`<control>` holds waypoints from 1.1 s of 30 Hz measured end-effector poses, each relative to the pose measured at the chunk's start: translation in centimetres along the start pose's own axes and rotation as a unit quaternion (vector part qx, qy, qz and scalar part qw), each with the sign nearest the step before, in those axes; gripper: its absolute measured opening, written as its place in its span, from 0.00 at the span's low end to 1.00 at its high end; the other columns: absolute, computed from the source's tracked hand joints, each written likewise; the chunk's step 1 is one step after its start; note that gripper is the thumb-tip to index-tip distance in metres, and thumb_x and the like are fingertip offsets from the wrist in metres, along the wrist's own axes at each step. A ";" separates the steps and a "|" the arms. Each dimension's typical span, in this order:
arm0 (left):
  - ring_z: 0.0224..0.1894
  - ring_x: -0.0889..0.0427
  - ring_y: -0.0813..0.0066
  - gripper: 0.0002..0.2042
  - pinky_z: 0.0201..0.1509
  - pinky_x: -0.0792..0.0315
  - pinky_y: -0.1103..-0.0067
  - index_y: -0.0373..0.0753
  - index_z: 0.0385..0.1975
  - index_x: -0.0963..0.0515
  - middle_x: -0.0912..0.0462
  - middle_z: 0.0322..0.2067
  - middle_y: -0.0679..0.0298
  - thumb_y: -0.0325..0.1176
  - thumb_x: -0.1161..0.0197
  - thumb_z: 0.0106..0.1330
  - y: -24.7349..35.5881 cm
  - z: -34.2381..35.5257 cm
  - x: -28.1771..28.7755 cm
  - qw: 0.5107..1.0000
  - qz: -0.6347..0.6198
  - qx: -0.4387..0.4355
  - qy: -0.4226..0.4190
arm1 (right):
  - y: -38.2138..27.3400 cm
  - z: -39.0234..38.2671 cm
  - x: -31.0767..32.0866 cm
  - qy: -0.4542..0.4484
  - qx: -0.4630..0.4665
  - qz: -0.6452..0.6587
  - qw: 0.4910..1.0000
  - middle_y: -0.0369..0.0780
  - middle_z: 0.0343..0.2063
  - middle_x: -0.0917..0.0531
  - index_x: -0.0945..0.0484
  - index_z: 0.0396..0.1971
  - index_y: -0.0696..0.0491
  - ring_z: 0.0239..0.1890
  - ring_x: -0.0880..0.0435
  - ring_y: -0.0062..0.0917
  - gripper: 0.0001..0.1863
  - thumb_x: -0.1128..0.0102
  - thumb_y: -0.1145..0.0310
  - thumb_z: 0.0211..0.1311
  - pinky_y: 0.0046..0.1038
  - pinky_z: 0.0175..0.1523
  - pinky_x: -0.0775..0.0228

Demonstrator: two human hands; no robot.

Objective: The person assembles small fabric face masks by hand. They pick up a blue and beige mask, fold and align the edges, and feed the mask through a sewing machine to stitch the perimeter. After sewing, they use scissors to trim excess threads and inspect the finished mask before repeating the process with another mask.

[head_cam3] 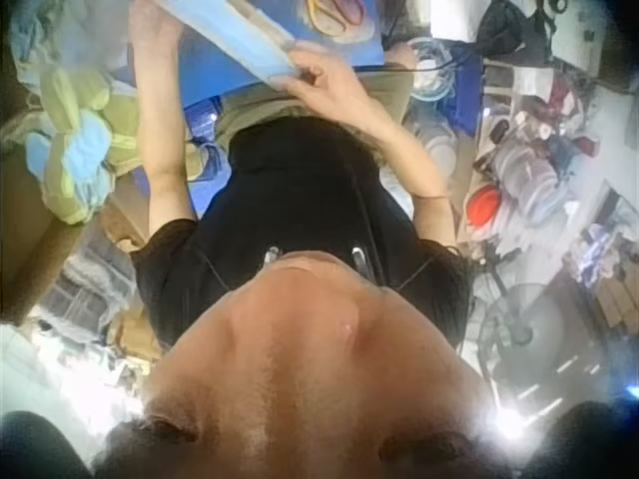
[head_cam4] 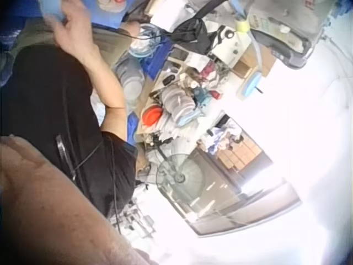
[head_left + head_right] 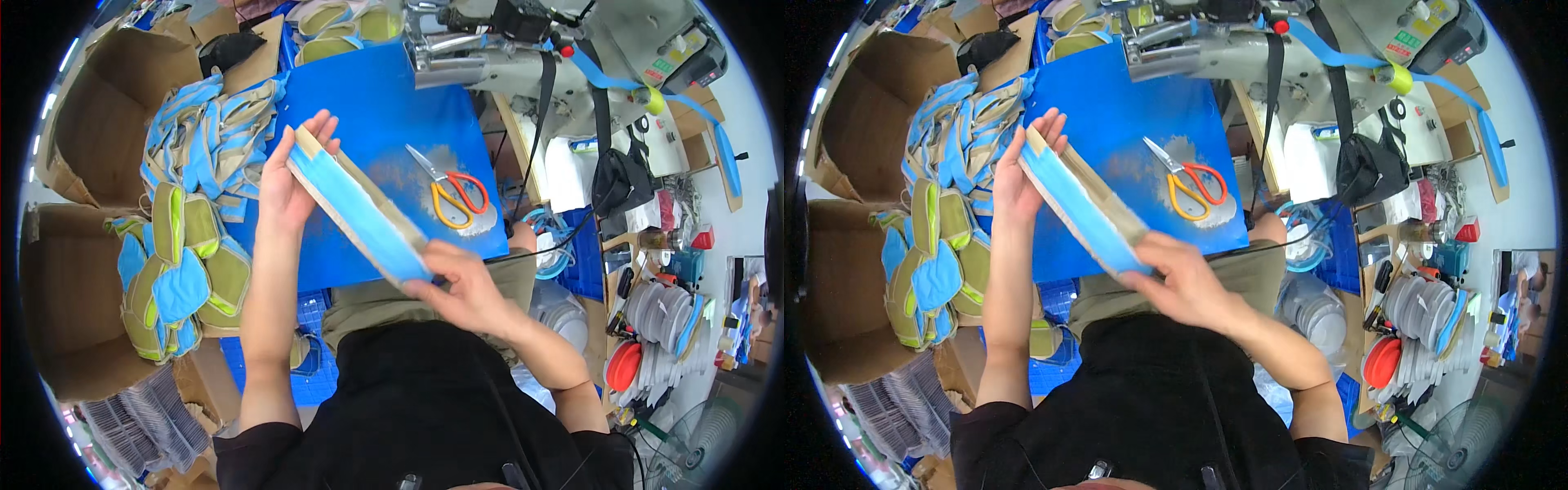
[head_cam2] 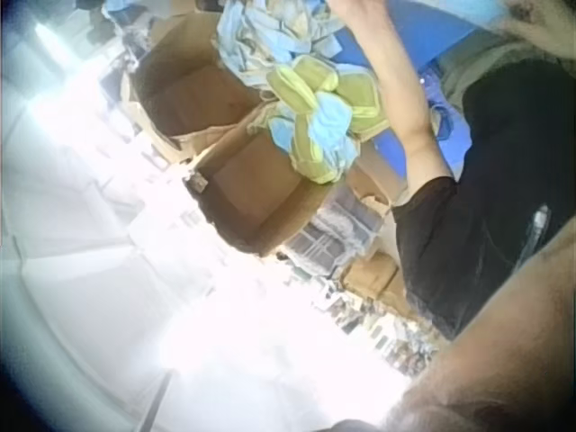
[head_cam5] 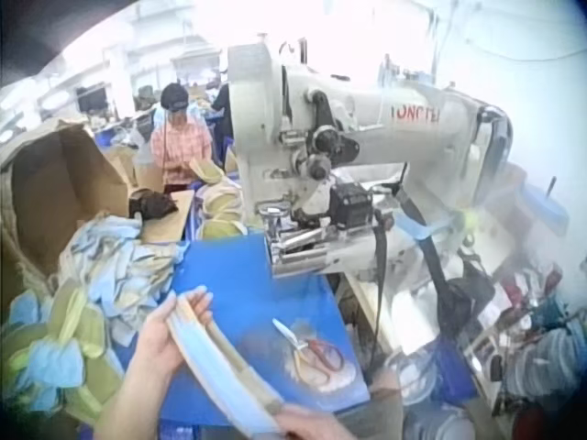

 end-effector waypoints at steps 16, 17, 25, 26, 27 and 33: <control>0.42 0.17 0.71 0.24 0.46 0.22 0.73 0.35 0.63 0.28 0.18 0.44 0.61 0.32 0.33 0.69 -2.4 0.4 -10.0 0.954 0.193 -0.212 -0.093 | 14.0 1.4 6.9 0.021 -0.201 -0.354 0.913 0.58 0.49 0.19 0.45 0.72 0.60 0.51 0.18 0.52 0.51 0.30 0.62 0.48 0.43 0.56 0.23; 0.41 0.18 0.76 0.25 0.46 0.23 0.79 0.33 0.59 0.24 0.18 0.41 0.64 0.28 0.26 0.62 -2.4 1.2 -10.6 0.944 0.221 -0.239 -0.057 | 13.8 1.4 6.6 0.014 -0.205 -0.371 0.906 0.58 0.47 0.18 0.44 0.71 0.61 0.50 0.17 0.50 0.50 0.31 0.63 0.48 0.43 0.56 0.23; 0.37 0.20 0.79 0.16 0.46 0.26 0.79 0.31 0.45 0.17 0.17 0.36 0.66 0.32 0.24 0.61 -3.2 3.9 -12.7 0.867 0.342 -0.363 0.020 | 14.5 0.2 8.0 0.043 -0.212 -0.336 0.916 0.53 0.48 0.19 0.43 0.71 0.61 0.48 0.16 0.43 0.49 0.31 0.57 0.51 0.40 0.54 0.22; 0.36 0.20 0.78 0.14 0.45 0.26 0.78 0.31 0.42 0.15 0.17 0.34 0.67 0.32 0.24 0.60 -3.2 3.6 -12.9 0.872 0.328 -0.362 0.035 | 14.1 0.5 7.3 0.032 -0.206 -0.367 0.906 0.54 0.49 0.20 0.43 0.71 0.60 0.48 0.16 0.44 0.49 0.31 0.56 0.51 0.40 0.54 0.22; 0.34 0.20 0.78 0.12 0.45 0.26 0.78 0.32 0.39 0.16 0.16 0.31 0.67 0.32 0.25 0.61 -3.3 3.8 -12.4 0.870 0.325 -0.368 0.036 | 13.5 0.9 6.6 0.021 -0.200 -0.397 0.895 0.54 0.49 0.20 0.42 0.71 0.60 0.49 0.17 0.45 0.49 0.31 0.56 0.51 0.41 0.54 0.22; 0.40 0.18 0.77 0.10 0.46 0.26 0.78 0.33 0.40 0.19 0.16 0.38 0.64 0.30 0.27 0.64 -1.9 5.0 -9.2 0.909 0.222 -0.350 0.056 | 16.0 2.0 7.5 0.017 -0.182 -0.370 0.911 0.47 0.37 0.16 0.45 0.73 0.57 0.34 0.14 0.40 0.49 0.32 0.66 0.50 0.37 0.42 0.19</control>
Point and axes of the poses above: each hand's wrist, its own z-axis towards the middle knuckle, its own x-axis out of the back of the hand, y = z × x, the point moved 7 cm from there along z, towards the middle knuckle
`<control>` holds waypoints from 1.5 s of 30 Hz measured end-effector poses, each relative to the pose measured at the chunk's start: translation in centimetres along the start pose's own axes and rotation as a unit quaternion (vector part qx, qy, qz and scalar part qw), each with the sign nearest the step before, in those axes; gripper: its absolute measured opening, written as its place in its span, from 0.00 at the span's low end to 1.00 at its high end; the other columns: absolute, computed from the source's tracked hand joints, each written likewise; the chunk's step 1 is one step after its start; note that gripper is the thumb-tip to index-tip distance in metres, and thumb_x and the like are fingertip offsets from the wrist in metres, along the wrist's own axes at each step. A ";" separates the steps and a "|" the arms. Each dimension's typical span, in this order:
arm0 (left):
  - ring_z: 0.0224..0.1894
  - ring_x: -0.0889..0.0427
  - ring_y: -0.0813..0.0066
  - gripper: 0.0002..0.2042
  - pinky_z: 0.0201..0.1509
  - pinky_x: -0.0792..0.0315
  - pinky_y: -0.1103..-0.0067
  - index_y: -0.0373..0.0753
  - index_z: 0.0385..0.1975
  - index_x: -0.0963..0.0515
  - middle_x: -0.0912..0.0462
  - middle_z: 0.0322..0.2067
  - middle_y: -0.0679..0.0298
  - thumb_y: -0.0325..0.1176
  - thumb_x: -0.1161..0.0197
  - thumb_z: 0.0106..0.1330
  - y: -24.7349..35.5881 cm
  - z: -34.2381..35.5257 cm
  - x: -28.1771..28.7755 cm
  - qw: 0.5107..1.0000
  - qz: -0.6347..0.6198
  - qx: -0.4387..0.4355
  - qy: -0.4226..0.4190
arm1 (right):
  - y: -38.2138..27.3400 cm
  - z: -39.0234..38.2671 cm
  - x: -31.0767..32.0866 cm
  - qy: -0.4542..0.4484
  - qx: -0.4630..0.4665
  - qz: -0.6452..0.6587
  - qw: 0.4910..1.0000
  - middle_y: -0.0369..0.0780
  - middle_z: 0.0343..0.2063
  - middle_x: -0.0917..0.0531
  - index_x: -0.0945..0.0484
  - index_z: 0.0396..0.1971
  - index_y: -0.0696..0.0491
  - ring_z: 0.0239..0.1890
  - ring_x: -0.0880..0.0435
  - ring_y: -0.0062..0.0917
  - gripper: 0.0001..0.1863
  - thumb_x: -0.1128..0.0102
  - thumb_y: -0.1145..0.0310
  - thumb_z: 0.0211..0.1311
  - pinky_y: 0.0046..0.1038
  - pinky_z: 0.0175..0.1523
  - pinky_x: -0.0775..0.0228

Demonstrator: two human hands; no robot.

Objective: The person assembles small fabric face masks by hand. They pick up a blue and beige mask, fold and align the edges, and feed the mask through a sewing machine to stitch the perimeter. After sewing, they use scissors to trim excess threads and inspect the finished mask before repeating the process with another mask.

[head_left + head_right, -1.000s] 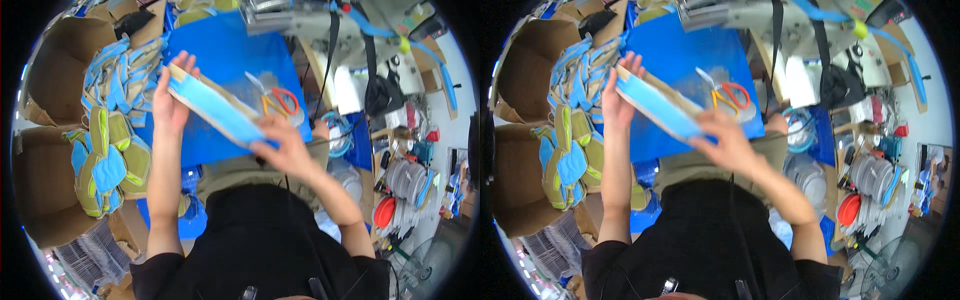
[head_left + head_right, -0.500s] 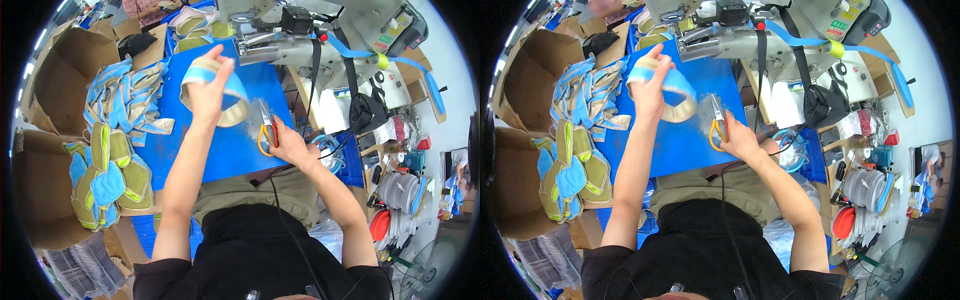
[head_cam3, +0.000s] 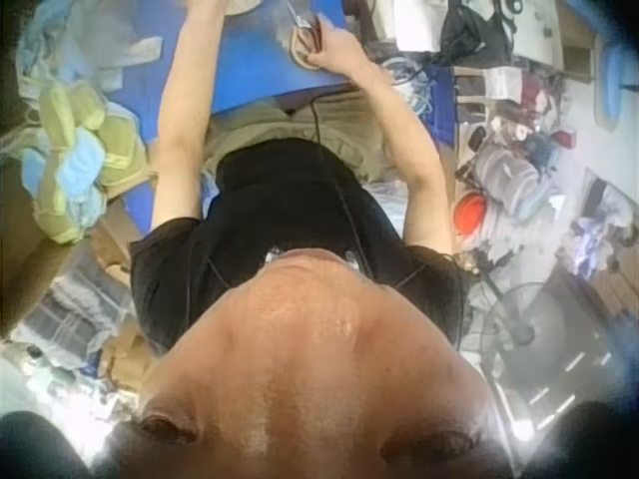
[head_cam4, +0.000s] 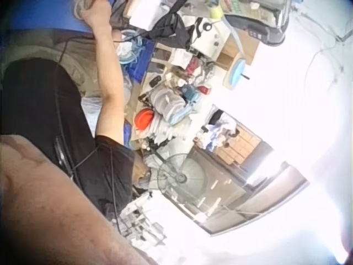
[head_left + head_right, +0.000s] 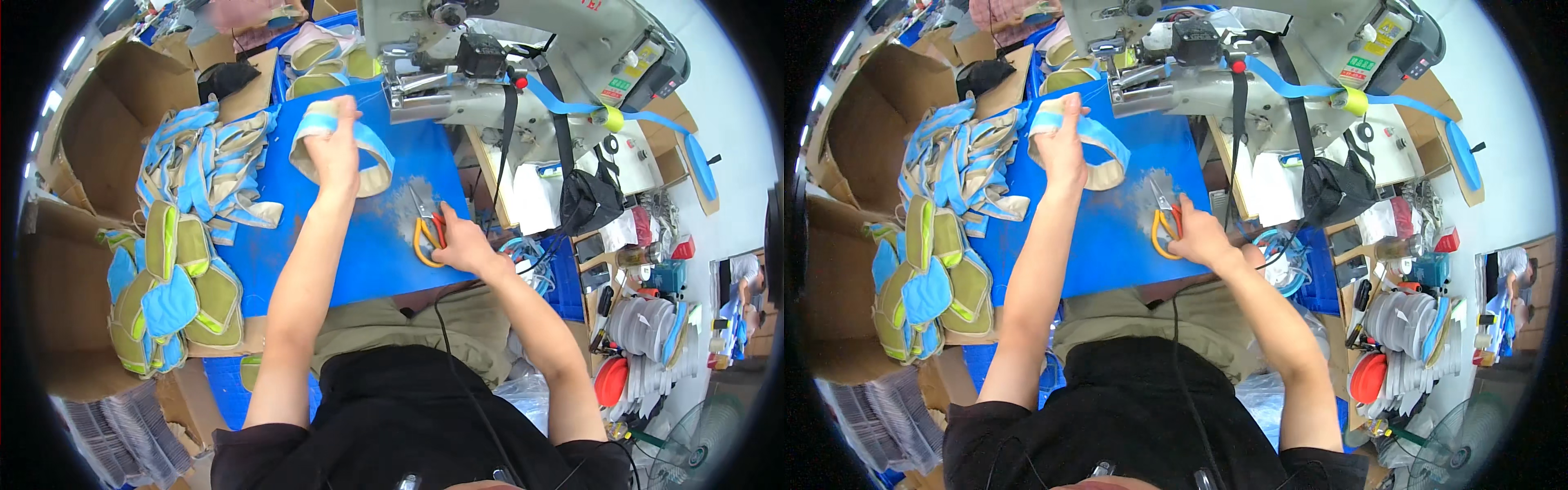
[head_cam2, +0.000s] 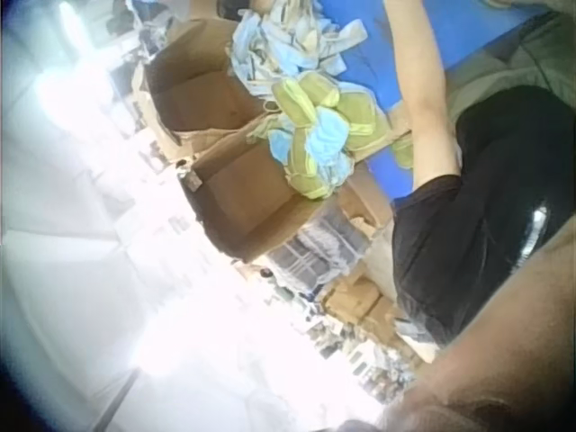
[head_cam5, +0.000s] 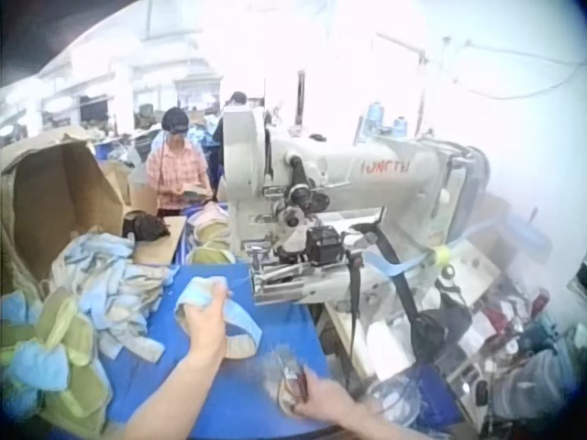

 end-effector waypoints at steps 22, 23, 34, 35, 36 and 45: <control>0.49 0.20 0.72 0.15 0.54 0.26 0.75 0.32 0.40 0.21 0.19 0.53 0.55 0.29 0.23 0.58 2.3 -1.7 -5.2 0.994 0.033 -0.075 -0.078 | -8.4 -2.1 16.4 -0.133 0.035 0.791 0.596 0.36 0.24 0.26 0.29 0.52 0.49 0.12 0.36 0.11 0.14 0.42 0.61 0.72 0.11 0.15 0.45; 0.49 0.20 0.72 0.15 0.54 0.26 0.75 0.32 0.40 0.21 0.19 0.53 0.54 0.29 0.23 0.59 2.3 -1.7 -5.1 0.994 0.031 -0.074 -0.078 | -8.6 -2.0 16.3 -0.134 0.033 0.789 0.598 0.36 0.23 0.26 0.29 0.52 0.49 0.12 0.36 0.11 0.14 0.42 0.61 0.73 0.11 0.15 0.45; 0.48 0.19 0.73 0.10 0.54 0.26 0.76 0.33 0.38 0.20 0.18 0.52 0.55 0.27 0.27 0.62 2.1 -1.0 -4.0 0.989 0.053 -0.094 -0.099 | -12.0 -3.6 16.4 -0.141 0.033 0.772 0.619 0.35 0.23 0.27 0.32 0.59 0.50 0.10 0.37 0.12 0.18 0.46 0.60 0.75 0.12 0.16 0.45; 0.48 0.19 0.74 0.09 0.54 0.26 0.76 0.33 0.38 0.20 0.18 0.52 0.55 0.27 0.27 0.63 2.0 -1.0 -3.9 0.989 0.049 -0.093 -0.100 | -12.5 -3.5 16.3 -0.148 0.035 0.770 0.619 0.35 0.23 0.27 0.32 0.59 0.50 0.10 0.37 0.12 0.18 0.46 0.60 0.75 0.12 0.16 0.45; 0.48 0.19 0.74 0.08 0.54 0.26 0.76 0.33 0.37 0.20 0.18 0.52 0.55 0.27 0.28 0.63 1.9 -1.0 -3.9 0.990 0.045 -0.092 -0.102 | -12.7 -3.3 16.2 -0.148 0.033 0.771 0.618 0.34 0.23 0.27 0.31 0.57 0.50 0.11 0.37 0.11 0.17 0.46 0.60 0.75 0.12 0.16 0.45; 0.44 0.19 0.76 0.06 0.49 0.25 0.78 0.34 0.35 0.20 0.18 0.51 0.55 0.24 0.29 0.61 -0.2 0.2 -4.0 0.992 -0.050 -0.040 -0.110 | -14.1 -2.3 14.8 -0.101 0.028 0.808 0.580 0.34 0.24 0.26 0.30 0.47 0.49 0.11 0.36 0.12 0.11 0.46 0.59 0.75 0.14 0.16 0.46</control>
Point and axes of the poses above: each hand's wrist, its own z-axis towards the middle knuckle, its own x-axis out of the back of the hand, y = z × x, the point moved 7 cm from there along z, towards the middle knuckle
